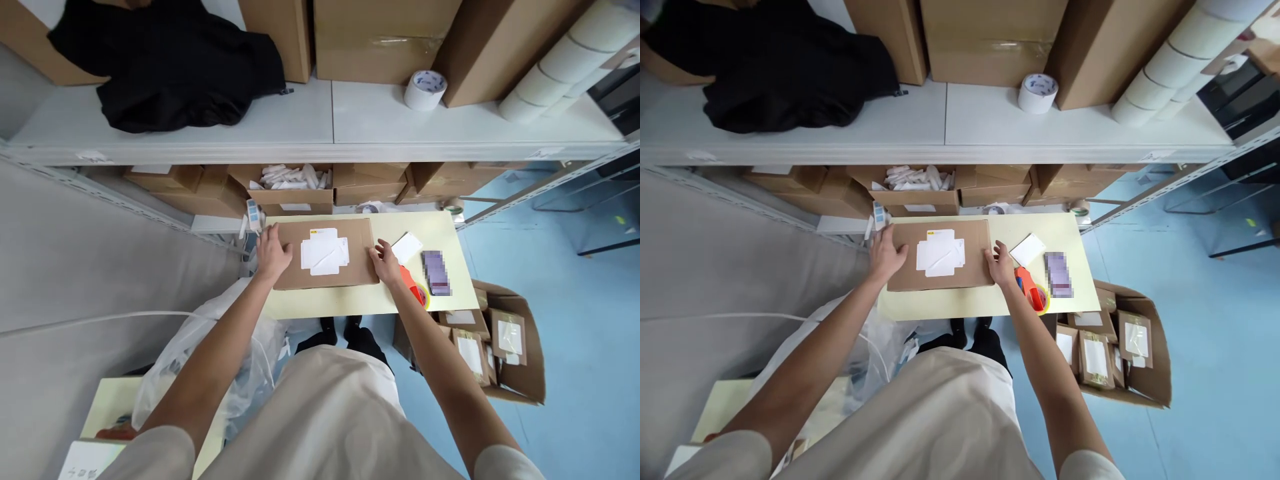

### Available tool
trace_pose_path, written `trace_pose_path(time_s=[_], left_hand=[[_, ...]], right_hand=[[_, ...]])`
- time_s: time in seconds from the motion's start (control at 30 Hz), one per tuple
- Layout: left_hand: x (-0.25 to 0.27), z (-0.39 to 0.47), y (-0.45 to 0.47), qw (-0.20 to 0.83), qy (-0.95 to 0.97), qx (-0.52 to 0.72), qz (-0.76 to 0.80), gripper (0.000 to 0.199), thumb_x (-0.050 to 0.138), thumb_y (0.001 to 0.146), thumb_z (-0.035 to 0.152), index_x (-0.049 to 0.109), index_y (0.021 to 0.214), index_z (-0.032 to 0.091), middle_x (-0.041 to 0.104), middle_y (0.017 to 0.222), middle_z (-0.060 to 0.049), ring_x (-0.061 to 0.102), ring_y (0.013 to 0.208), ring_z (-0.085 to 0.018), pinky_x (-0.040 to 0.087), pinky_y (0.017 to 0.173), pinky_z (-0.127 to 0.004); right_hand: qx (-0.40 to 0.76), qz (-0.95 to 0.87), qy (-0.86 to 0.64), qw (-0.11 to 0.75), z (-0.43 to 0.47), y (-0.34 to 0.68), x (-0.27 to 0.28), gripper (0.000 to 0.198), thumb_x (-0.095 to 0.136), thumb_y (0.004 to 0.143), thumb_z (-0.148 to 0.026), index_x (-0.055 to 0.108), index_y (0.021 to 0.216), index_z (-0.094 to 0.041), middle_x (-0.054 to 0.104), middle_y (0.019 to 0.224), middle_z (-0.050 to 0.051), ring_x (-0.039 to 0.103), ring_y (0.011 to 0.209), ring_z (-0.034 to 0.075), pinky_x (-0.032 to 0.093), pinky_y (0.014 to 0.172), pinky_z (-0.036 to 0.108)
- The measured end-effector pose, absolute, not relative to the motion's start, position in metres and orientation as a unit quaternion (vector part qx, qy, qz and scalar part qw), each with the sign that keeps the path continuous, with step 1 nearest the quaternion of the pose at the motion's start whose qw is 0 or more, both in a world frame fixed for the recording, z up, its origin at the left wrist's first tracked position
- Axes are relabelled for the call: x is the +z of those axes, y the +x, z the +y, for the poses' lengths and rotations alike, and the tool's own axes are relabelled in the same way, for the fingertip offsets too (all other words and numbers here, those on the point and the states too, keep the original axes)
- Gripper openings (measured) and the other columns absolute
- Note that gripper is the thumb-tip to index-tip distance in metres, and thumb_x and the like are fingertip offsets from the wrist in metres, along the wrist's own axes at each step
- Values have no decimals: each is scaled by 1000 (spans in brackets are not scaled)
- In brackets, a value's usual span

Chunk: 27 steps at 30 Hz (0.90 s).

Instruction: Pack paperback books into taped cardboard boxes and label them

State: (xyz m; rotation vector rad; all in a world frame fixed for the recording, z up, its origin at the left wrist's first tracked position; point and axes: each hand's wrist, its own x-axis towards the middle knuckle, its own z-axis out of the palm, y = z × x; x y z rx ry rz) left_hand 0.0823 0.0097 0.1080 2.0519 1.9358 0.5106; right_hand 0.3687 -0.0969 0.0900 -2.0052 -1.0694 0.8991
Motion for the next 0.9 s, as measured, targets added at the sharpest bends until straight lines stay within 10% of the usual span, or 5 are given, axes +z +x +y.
trace_pose_path(time_s=[0.23, 0.53, 0.9], left_hand=[[133, 3, 199, 160, 886, 136, 414, 64, 63, 77, 51, 54, 130, 18, 40, 146, -15, 33, 137, -32, 27, 113, -47], [110, 4, 300, 102, 943, -44, 314, 45, 60, 76, 39, 64, 117, 21, 49, 141, -13, 23, 141, -34, 10, 114, -58], [129, 5, 297, 112, 885, -176, 416, 38, 55, 83, 45, 65, 112, 24, 67, 115, -12, 45, 128, -36, 13, 111, -62]], right_hand=[[146, -478, -840, 214, -215, 408, 48, 39, 54, 85, -44, 59, 109, -13, 65, 107, 19, 59, 106, 32, 47, 89, 46], [248, -449, -858, -18, -215, 423, 11, 31, 51, 89, -31, 54, 108, -7, 67, 97, 21, 65, 90, 31, 46, 75, 37], [624, -230, -599, 446, -211, 465, 6, 28, 48, 76, -48, 57, 79, -22, 57, 65, 0, 52, 61, 18, 42, 57, 30]])
